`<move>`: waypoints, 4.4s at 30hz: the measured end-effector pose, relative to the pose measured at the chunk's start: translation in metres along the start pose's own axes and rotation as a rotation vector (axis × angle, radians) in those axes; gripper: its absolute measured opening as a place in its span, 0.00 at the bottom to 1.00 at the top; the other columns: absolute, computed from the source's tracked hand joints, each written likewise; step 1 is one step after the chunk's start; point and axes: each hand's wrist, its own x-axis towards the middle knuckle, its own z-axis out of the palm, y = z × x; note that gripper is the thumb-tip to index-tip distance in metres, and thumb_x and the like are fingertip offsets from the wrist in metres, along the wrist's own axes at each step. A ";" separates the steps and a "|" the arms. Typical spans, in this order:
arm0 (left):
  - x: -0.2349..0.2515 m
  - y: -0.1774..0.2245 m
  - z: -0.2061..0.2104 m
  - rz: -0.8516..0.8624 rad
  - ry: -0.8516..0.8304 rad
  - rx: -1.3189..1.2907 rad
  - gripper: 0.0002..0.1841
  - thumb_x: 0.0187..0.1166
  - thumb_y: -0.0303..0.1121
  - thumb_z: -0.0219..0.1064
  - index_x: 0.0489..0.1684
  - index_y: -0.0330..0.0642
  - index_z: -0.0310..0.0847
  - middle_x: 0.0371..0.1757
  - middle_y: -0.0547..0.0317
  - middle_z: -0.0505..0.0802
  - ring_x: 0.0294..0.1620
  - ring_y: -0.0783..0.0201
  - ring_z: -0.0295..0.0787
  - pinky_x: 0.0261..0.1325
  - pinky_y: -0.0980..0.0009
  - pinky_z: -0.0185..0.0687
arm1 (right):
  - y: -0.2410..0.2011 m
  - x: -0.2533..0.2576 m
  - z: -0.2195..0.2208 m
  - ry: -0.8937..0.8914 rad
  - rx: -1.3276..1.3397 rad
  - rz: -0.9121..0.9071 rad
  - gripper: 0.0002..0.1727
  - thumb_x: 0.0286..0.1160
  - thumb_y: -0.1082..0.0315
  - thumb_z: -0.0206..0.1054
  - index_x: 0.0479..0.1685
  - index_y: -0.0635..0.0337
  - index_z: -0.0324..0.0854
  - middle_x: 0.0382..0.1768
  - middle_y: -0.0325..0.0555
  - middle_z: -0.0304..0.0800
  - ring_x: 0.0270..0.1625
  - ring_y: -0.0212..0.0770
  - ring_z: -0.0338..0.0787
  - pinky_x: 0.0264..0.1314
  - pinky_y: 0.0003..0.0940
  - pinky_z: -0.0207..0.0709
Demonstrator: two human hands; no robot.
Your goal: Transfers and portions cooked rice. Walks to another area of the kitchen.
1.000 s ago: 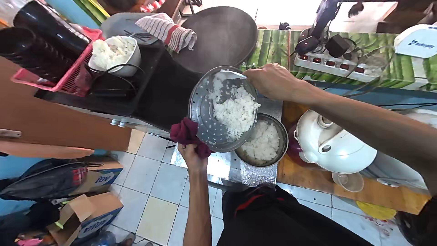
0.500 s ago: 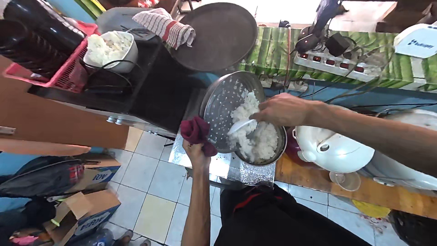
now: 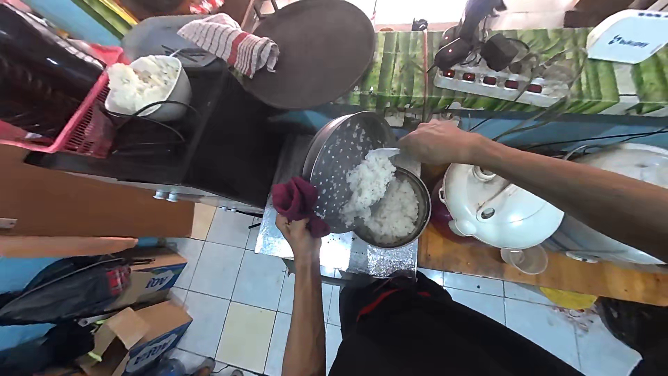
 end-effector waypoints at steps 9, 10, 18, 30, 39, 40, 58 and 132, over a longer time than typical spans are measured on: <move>-0.007 -0.006 0.011 0.031 -0.014 0.009 0.13 0.65 0.31 0.77 0.46 0.54 0.82 0.35 0.65 0.93 0.31 0.70 0.91 0.32 0.68 0.90 | -0.023 0.007 0.034 -0.094 0.060 -0.066 0.13 0.86 0.58 0.60 0.48 0.52 0.89 0.39 0.54 0.92 0.49 0.62 0.92 0.46 0.68 0.82; -0.007 -0.006 0.010 0.037 -0.026 0.013 0.14 0.66 0.34 0.79 0.47 0.55 0.82 0.35 0.65 0.93 0.31 0.70 0.91 0.32 0.68 0.90 | -0.027 0.006 0.037 -0.103 0.073 -0.086 0.13 0.86 0.58 0.61 0.50 0.52 0.89 0.40 0.54 0.93 0.49 0.63 0.92 0.47 0.68 0.82; -0.012 -0.008 -0.001 0.179 -0.057 0.176 0.22 0.62 0.32 0.83 0.54 0.53 0.81 0.44 0.71 0.95 0.43 0.72 0.93 0.47 0.68 0.92 | -0.039 -0.029 0.033 0.051 0.022 -0.115 0.12 0.83 0.62 0.63 0.36 0.56 0.89 0.31 0.54 0.90 0.40 0.62 0.92 0.36 0.64 0.81; -0.004 -0.005 0.005 0.219 -0.157 0.302 0.17 0.67 0.32 0.81 0.52 0.52 0.83 0.43 0.72 0.94 0.45 0.73 0.92 0.49 0.68 0.91 | -0.094 -0.046 0.091 0.147 0.098 -0.190 0.15 0.81 0.68 0.66 0.61 0.43 0.88 0.47 0.53 0.90 0.47 0.59 0.92 0.40 0.59 0.85; -0.007 -0.004 -0.007 0.127 -0.123 0.328 0.19 0.63 0.29 0.81 0.49 0.45 0.78 0.37 0.71 0.93 0.40 0.74 0.92 0.47 0.70 0.91 | -0.115 -0.071 0.059 0.399 0.331 -0.114 0.11 0.83 0.59 0.64 0.56 0.41 0.89 0.34 0.45 0.91 0.37 0.53 0.92 0.35 0.58 0.84; -0.007 -0.002 -0.005 0.125 -0.114 0.345 0.19 0.63 0.28 0.80 0.48 0.43 0.78 0.37 0.70 0.93 0.40 0.73 0.92 0.47 0.70 0.91 | -0.124 -0.069 0.062 0.410 0.328 -0.126 0.11 0.82 0.62 0.64 0.56 0.42 0.89 0.35 0.47 0.90 0.37 0.54 0.91 0.35 0.58 0.84; -0.013 0.011 -0.012 0.349 -0.248 0.534 0.15 0.67 0.38 0.81 0.47 0.50 0.85 0.44 0.73 0.94 0.47 0.74 0.91 0.55 0.70 0.89 | -0.067 -0.081 0.125 0.320 0.352 0.381 0.15 0.77 0.67 0.69 0.61 0.52 0.87 0.44 0.62 0.89 0.40 0.66 0.90 0.34 0.66 0.83; -0.005 -0.070 -0.260 -0.904 0.017 0.456 0.14 0.89 0.33 0.57 0.58 0.32 0.82 0.45 0.49 0.93 0.46 0.60 0.92 0.53 0.58 0.90 | -0.149 -0.061 0.124 -0.233 0.198 0.697 0.14 0.83 0.58 0.60 0.52 0.50 0.90 0.47 0.59 0.93 0.54 0.68 0.91 0.48 0.74 0.80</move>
